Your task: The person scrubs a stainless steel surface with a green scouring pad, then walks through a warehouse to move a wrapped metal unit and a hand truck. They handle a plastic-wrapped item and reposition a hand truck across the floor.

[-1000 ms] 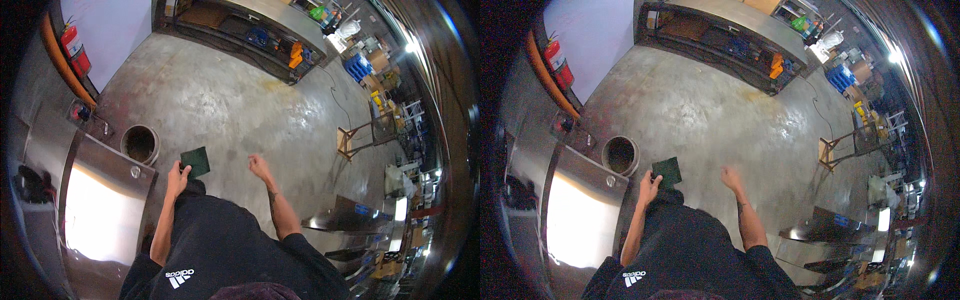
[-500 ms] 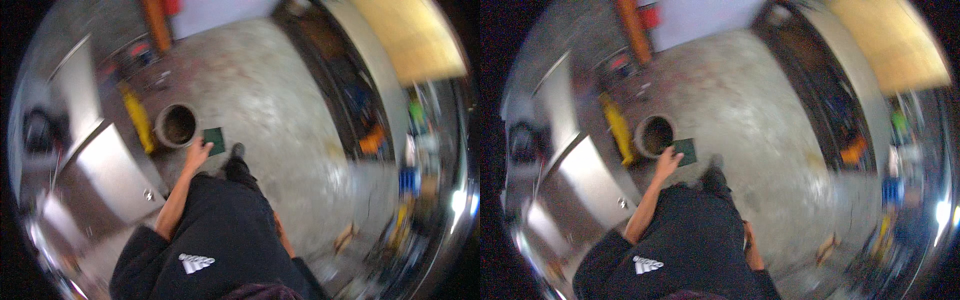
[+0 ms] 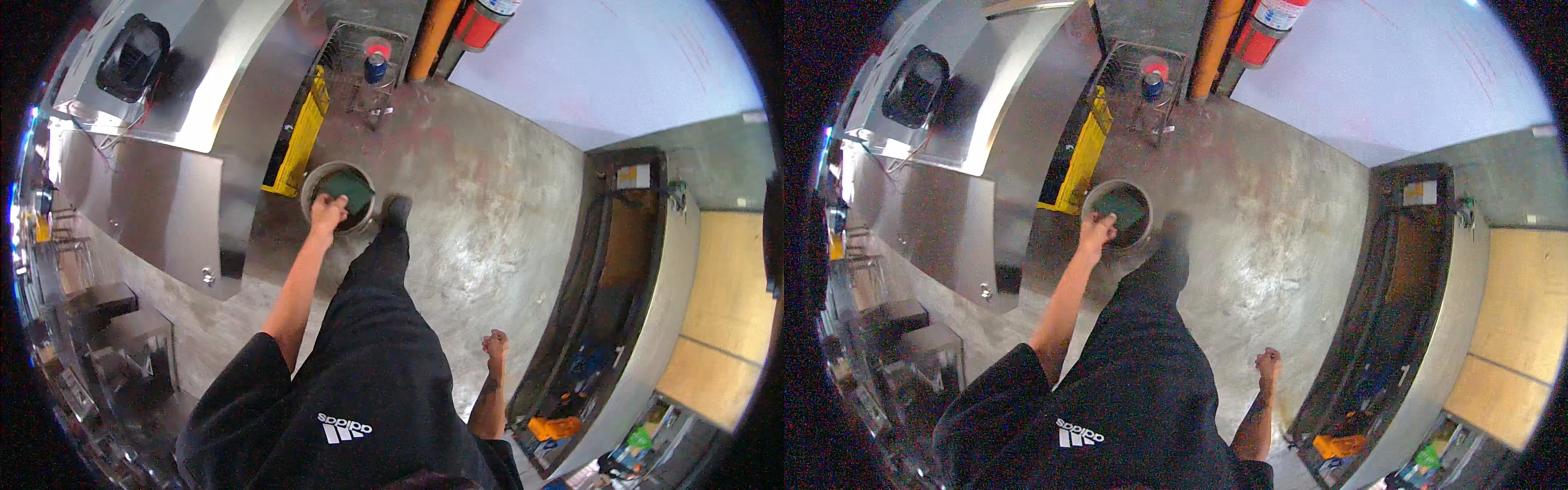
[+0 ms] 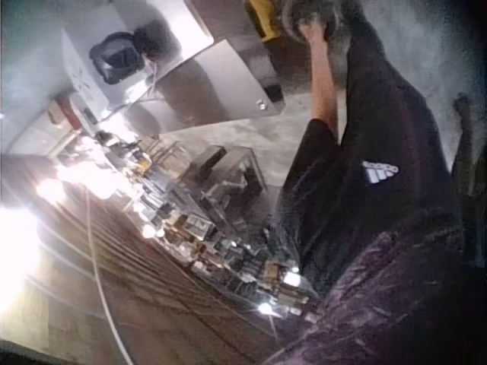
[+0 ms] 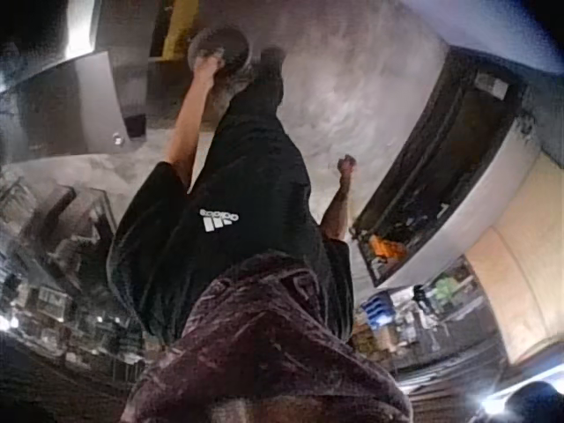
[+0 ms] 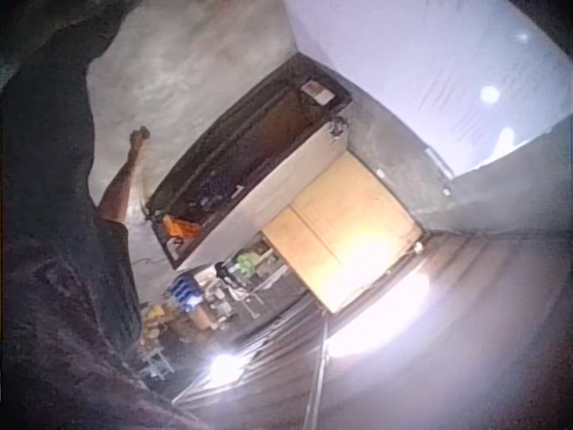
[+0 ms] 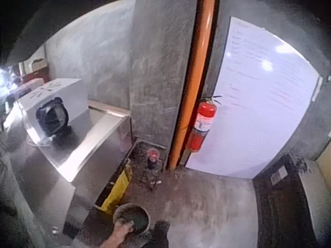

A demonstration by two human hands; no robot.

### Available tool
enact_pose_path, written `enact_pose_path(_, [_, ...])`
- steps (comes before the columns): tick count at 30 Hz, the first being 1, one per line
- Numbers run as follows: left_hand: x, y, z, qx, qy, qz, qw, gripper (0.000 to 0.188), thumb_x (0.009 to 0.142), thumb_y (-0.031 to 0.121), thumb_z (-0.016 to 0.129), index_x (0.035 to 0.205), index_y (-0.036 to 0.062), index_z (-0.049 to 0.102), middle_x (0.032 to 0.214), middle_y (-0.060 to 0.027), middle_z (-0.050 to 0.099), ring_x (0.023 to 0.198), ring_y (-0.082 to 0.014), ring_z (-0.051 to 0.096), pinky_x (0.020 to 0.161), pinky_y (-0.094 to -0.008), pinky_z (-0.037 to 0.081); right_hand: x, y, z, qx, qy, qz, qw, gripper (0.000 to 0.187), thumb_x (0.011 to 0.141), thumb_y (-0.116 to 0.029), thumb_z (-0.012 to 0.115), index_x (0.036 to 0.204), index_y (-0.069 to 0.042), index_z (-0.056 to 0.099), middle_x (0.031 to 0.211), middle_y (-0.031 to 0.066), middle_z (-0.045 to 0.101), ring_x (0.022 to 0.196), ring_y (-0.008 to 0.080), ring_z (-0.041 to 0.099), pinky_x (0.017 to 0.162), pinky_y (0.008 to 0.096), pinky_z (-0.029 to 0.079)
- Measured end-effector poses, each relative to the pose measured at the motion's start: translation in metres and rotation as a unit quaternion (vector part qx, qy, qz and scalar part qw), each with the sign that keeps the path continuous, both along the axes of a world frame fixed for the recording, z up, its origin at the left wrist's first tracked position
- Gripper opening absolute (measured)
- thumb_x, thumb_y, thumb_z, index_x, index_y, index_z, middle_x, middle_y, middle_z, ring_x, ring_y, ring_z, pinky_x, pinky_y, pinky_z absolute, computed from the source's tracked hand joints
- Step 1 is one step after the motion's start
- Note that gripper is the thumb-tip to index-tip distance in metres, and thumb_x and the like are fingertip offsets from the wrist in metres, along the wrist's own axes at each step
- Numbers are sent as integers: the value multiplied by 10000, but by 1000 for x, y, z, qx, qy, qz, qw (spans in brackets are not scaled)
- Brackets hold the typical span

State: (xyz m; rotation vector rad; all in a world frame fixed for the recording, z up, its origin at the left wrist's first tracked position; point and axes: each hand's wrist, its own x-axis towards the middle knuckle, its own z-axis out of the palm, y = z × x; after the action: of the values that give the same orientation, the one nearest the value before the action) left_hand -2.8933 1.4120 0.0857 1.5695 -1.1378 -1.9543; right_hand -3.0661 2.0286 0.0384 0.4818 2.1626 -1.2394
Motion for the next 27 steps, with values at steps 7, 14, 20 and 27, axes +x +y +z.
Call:
enact_pose_path(7, [-150,-175,-75,-48,78,155,984,275,909,161,750,1096,80,565,1010,-30,601,810,-162,631,717,-316,568,-143,-123,17,77,-4,201,977,292,1024,-274,584,1214,-53,601,810,85,695,629,158,644,539,295,502])
enact_pose_path(14, [-246,-337,-150,-59,-2,199,978,213,913,120,728,1032,50,566,957,-45,619,811,-194,645,787,-316,576,-212,-227,53,116,-166,236,950,345,1045,-280,549,1277,-27,592,891,124,716,712,186,688,601,317,540])
enact_pose_path(20, [-237,-363,-166,80,-27,214,973,134,981,236,571,962,106,546,895,-44,587,785,-216,614,724,-346,528,-294,-291,56,106,-126,271,948,307,1041,-279,555,1240,-52,618,871,124,727,671,167,691,561,296,520])
enact_pose_path(27, [-191,-200,-136,-33,-157,126,979,224,953,213,583,1118,65,557,875,-63,616,688,-198,614,603,-347,503,-380,-363,38,48,-46,405,912,311,1040,-279,557,1186,-15,630,833,116,713,707,165,689,579,298,544])
